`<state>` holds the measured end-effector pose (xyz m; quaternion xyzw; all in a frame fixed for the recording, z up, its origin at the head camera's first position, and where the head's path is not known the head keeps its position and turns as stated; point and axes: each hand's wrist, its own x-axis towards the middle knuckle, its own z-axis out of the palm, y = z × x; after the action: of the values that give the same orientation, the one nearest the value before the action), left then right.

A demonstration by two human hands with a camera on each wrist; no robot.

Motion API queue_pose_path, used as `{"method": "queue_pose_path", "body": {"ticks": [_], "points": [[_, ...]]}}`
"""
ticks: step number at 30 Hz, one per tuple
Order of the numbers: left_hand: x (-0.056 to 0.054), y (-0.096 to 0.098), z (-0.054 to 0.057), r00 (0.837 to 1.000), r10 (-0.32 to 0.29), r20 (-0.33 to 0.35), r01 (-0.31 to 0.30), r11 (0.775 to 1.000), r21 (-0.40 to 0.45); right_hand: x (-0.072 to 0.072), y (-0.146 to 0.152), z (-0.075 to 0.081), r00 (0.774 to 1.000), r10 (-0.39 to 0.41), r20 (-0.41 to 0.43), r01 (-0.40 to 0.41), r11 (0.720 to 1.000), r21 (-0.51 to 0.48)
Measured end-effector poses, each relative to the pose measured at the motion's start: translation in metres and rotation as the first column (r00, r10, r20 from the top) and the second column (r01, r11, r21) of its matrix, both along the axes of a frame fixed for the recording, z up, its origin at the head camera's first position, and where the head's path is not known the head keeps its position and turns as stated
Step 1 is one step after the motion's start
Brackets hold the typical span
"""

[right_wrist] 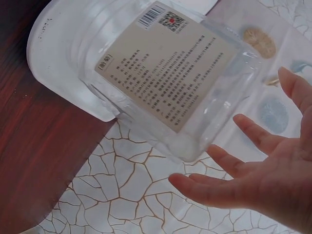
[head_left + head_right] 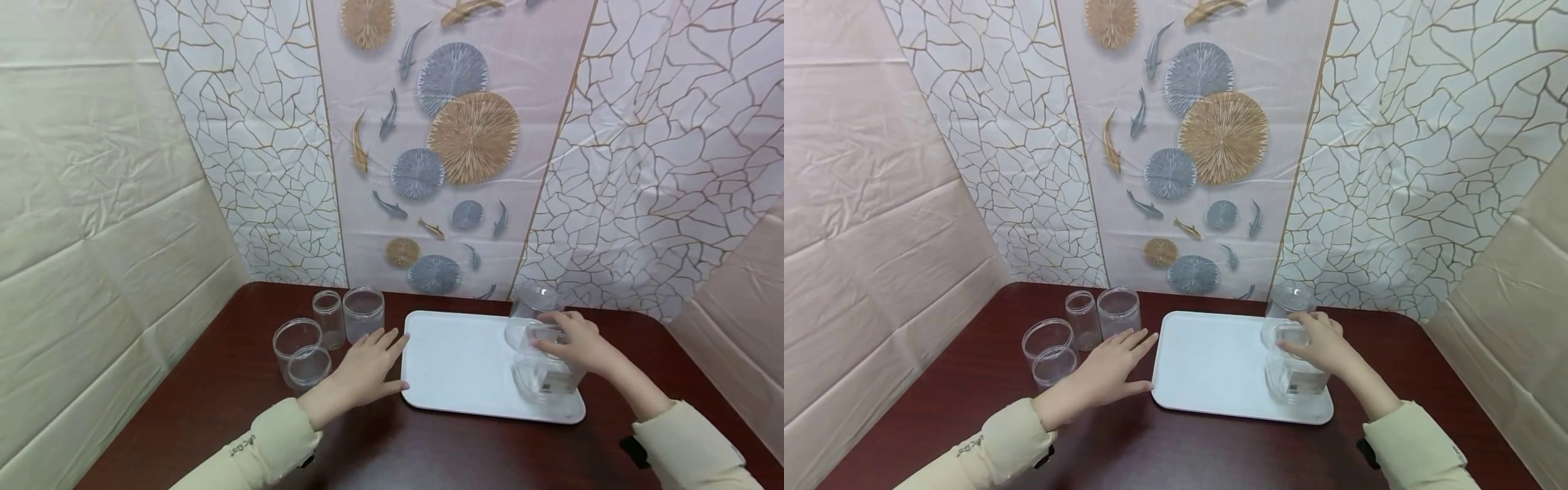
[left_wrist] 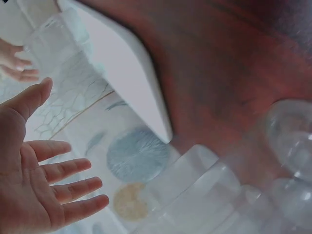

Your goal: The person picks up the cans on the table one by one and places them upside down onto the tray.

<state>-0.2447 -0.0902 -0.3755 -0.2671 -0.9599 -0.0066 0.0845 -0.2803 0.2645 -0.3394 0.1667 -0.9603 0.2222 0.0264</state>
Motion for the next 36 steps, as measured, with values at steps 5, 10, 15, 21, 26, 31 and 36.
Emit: {"method": "queue_pose_path", "body": {"ticks": [5,10,15,21,26,31,36], "points": [[0.004,-0.005,0.017,0.999,-0.010,-0.035,0.011,1.000,0.024,0.002,0.001,0.006,0.996,0.006,-0.090,-0.007,1.000,-0.017],[0.007,-0.013,0.030,0.998,-0.021,-0.058,0.024,0.998,0.053,0.007,-0.001,0.012,0.988,0.003,-0.155,-0.013,0.998,-0.067],[0.010,-0.022,0.039,0.997,-0.019,-0.076,0.024,0.997,0.071,0.011,-0.003,0.018,0.985,-0.023,-0.172,-0.001,0.991,-0.136],[0.014,-0.035,0.047,0.997,0.007,-0.072,-0.001,0.997,0.080,0.016,-0.006,0.023,0.985,-0.059,-0.161,0.031,0.985,-0.171],[0.014,-0.043,0.050,0.998,0.025,-0.059,-0.020,0.997,0.073,0.021,-0.008,0.025,0.982,-0.069,-0.175,0.033,0.979,-0.202],[0.016,-0.051,0.053,0.998,0.036,-0.051,-0.031,0.995,0.099,0.024,-0.008,0.026,0.976,-0.073,-0.203,0.022,0.970,-0.242],[0.019,-0.061,0.059,0.999,0.041,0.009,-0.042,0.991,0.129,0.028,-0.011,0.030,0.976,-0.080,-0.202,0.021,0.961,-0.277]]}}
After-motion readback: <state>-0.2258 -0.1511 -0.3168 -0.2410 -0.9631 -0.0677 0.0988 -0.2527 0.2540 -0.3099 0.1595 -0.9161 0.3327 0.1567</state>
